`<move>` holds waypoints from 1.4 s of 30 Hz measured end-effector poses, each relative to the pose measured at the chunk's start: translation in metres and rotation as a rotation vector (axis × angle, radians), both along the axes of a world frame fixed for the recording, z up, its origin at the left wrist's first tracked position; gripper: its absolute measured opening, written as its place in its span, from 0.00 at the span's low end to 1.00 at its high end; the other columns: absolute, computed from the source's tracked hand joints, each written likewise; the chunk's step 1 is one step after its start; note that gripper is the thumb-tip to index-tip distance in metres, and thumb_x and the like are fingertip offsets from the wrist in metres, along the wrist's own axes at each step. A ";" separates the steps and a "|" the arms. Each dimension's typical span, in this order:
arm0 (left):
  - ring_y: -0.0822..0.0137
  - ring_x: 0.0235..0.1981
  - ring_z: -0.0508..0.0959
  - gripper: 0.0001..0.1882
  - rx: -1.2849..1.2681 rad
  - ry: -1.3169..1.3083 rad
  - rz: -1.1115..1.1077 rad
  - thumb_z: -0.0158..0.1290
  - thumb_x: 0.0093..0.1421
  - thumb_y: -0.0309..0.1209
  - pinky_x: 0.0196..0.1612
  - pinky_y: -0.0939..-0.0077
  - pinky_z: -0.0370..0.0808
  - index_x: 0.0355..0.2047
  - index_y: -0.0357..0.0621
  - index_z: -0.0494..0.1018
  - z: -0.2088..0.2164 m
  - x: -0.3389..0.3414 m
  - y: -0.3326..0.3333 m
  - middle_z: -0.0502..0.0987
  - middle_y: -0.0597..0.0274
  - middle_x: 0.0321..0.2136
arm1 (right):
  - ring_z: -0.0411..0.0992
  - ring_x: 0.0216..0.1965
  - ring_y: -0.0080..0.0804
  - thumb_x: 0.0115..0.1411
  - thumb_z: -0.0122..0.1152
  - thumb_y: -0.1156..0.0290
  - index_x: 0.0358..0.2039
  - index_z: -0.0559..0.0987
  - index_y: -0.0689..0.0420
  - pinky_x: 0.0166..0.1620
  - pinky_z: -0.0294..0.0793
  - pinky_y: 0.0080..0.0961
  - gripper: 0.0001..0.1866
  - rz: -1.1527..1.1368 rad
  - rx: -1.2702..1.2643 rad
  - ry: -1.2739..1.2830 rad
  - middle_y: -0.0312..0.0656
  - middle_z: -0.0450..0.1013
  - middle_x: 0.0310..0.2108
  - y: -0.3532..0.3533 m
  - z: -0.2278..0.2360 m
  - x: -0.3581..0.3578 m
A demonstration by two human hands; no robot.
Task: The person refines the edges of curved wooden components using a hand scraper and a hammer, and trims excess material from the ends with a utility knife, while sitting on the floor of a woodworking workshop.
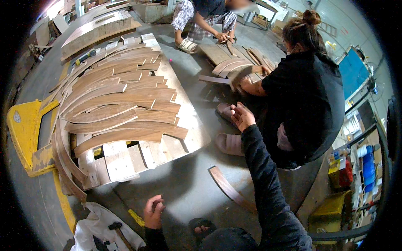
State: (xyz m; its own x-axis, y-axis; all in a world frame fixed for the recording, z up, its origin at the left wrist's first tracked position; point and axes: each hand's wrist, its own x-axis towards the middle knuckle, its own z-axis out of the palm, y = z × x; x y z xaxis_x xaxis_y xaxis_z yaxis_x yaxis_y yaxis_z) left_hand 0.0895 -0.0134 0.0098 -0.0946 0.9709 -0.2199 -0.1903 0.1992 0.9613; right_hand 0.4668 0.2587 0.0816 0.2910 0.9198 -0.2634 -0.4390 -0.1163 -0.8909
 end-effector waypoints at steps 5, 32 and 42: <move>0.70 0.33 0.73 0.18 -0.012 0.023 -0.014 0.51 0.56 0.34 0.39 0.75 0.71 0.45 0.36 0.67 0.004 0.000 0.000 0.73 0.59 0.34 | 0.71 0.28 0.28 0.59 0.48 0.72 0.46 0.62 0.57 0.30 0.73 0.24 0.15 0.062 0.006 0.006 0.38 0.71 0.32 -0.004 -0.004 -0.007; 0.70 0.32 0.72 0.16 -0.044 -0.083 -0.010 0.50 0.54 0.29 0.35 0.77 0.73 0.43 0.36 0.68 -0.024 0.016 0.009 0.71 0.58 0.34 | 0.69 0.45 0.43 0.43 0.62 0.49 0.45 0.75 0.58 0.43 0.67 0.38 0.32 0.257 -0.338 -2.466 0.48 0.67 0.49 0.034 0.123 0.002; 0.71 0.33 0.71 0.16 -0.144 -0.040 0.019 0.48 0.54 0.26 0.36 0.78 0.72 0.43 0.36 0.68 -0.032 0.000 0.010 0.71 0.58 0.35 | 0.72 0.44 0.40 0.46 0.60 0.48 0.45 0.73 0.58 0.43 0.72 0.36 0.31 0.082 -0.555 -2.336 0.45 0.70 0.46 0.056 0.087 0.041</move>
